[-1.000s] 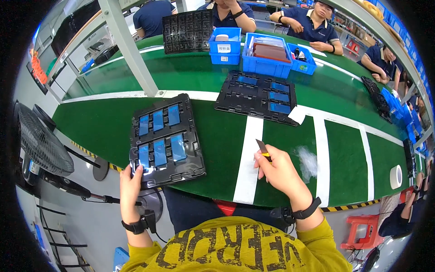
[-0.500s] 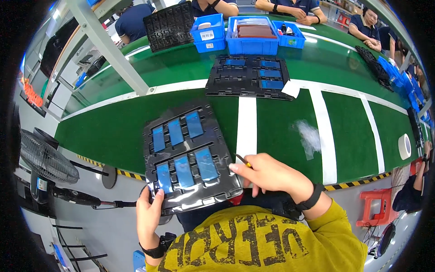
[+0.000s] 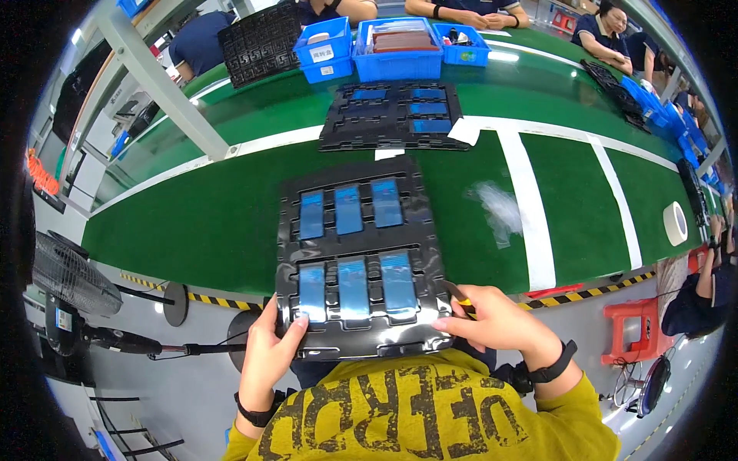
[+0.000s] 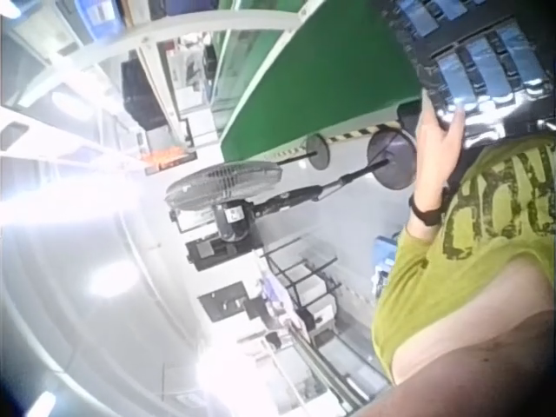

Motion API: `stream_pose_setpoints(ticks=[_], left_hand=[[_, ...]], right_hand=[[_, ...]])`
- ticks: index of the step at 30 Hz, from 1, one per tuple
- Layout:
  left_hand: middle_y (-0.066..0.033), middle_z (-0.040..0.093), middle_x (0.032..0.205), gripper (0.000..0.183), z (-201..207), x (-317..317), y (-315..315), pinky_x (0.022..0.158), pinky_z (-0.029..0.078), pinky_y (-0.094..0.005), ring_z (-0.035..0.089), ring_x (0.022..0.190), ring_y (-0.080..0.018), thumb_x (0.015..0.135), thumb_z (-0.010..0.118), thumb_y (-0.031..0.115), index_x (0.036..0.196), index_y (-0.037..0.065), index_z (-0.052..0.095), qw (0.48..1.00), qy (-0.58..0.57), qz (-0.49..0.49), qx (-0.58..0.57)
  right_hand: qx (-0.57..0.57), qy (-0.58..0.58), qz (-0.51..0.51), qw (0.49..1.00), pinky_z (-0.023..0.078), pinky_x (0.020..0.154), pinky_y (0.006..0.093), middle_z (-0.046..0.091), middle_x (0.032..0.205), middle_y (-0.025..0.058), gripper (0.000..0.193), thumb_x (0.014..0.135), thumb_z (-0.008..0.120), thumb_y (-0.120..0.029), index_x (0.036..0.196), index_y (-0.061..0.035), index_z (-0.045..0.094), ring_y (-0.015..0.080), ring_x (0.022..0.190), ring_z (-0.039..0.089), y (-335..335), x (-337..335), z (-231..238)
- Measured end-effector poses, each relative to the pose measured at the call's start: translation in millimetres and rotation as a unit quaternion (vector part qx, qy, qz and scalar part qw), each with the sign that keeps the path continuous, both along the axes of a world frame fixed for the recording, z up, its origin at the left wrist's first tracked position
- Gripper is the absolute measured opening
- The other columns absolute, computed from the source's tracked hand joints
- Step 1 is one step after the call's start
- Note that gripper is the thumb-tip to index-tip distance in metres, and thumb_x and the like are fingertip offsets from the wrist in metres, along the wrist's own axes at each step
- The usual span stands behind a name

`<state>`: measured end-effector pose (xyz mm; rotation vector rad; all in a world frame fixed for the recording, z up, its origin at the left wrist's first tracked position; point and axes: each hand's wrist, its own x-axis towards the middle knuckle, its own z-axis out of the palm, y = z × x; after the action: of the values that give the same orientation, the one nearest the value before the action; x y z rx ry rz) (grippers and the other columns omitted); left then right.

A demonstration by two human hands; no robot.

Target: The person is assembling electronic components at a factory workstation, specifically handling a flat battery-like component and a black plastic tray.

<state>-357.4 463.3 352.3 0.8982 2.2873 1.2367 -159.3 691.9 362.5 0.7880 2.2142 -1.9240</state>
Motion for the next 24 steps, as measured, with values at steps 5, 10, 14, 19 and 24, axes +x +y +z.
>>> stream_pose_setpoints(ticks=[5,10,14,19,24], left_hand=[[-0.0247,0.056,0.106,0.049,9.9,-7.1,31.4,0.087,0.041,-0.0348,0.054,0.103,-0.0347,0.085,0.054,0.021,0.123,-0.006,0.038,0.997,-0.034,-0.066,-0.036],[-0.03,0.052,0.109,0.047,4.0,-18.1,56.2,0.09,0.038,-0.0362,0.049,0.107,-0.0391,0.089,0.048,0.02,0.122,-0.011,0.035,0.99,-0.014,-0.141,-0.021],[-0.0277,0.056,0.101,0.043,-8.0,-21.8,67.7,0.083,0.042,-0.0347,0.055,0.099,-0.0354,0.09,0.045,0.02,0.123,-0.007,0.038,0.983,0.078,-0.161,-0.037],[-0.0302,0.057,0.09,0.044,19.1,-28.2,82.5,0.076,0.045,-0.0395,0.056,0.088,-0.0402,0.09,0.045,0.023,0.119,-0.01,0.039,0.96,0.096,-0.205,-0.165],[-0.0267,0.058,0.081,0.044,38.4,-36.3,89.8,0.062,0.046,-0.0418,0.057,0.077,-0.0394,0.088,0.047,0.028,0.112,-0.009,0.046,0.897,0.154,-0.291,-0.296]], right_hand=[[0.011,-0.006,-0.094,0.996,0.034,0.036,0.0211,0.043,0.05,-0.0014,0.03,0.083,0.062,-0.02,0.07,-0.0054,0.039,0.0059,0.039,0.044,5.9,24.1,-6.5],[0.028,-0.01,-0.151,0.988,0.036,0.036,0.0219,0.043,0.051,-0.0007,0.028,0.084,0.06,-0.02,0.071,-0.0047,0.04,0.0073,0.039,0.046,16.3,31.0,-7.1],[0.049,-0.014,-0.173,0.984,0.035,0.035,0.0222,0.044,0.051,-0.0001,0.026,0.085,0.059,-0.019,0.073,-0.0039,0.042,0.0074,0.039,0.046,27.2,28.8,-7.0],[0.081,-0.033,-0.133,0.987,0.034,0.035,0.0221,0.043,0.05,-0.0001,0.026,0.085,0.058,-0.017,0.071,-0.0041,0.04,0.0067,0.038,0.044,39.7,23.3,0.8],[0.105,-0.106,-0.08,0.986,0.035,0.035,0.0228,0.045,0.048,0.0023,0.031,0.082,0.062,-0.02,0.069,-0.0025,0.041,0.0076,0.039,0.048,48.9,18.6,23.6]])
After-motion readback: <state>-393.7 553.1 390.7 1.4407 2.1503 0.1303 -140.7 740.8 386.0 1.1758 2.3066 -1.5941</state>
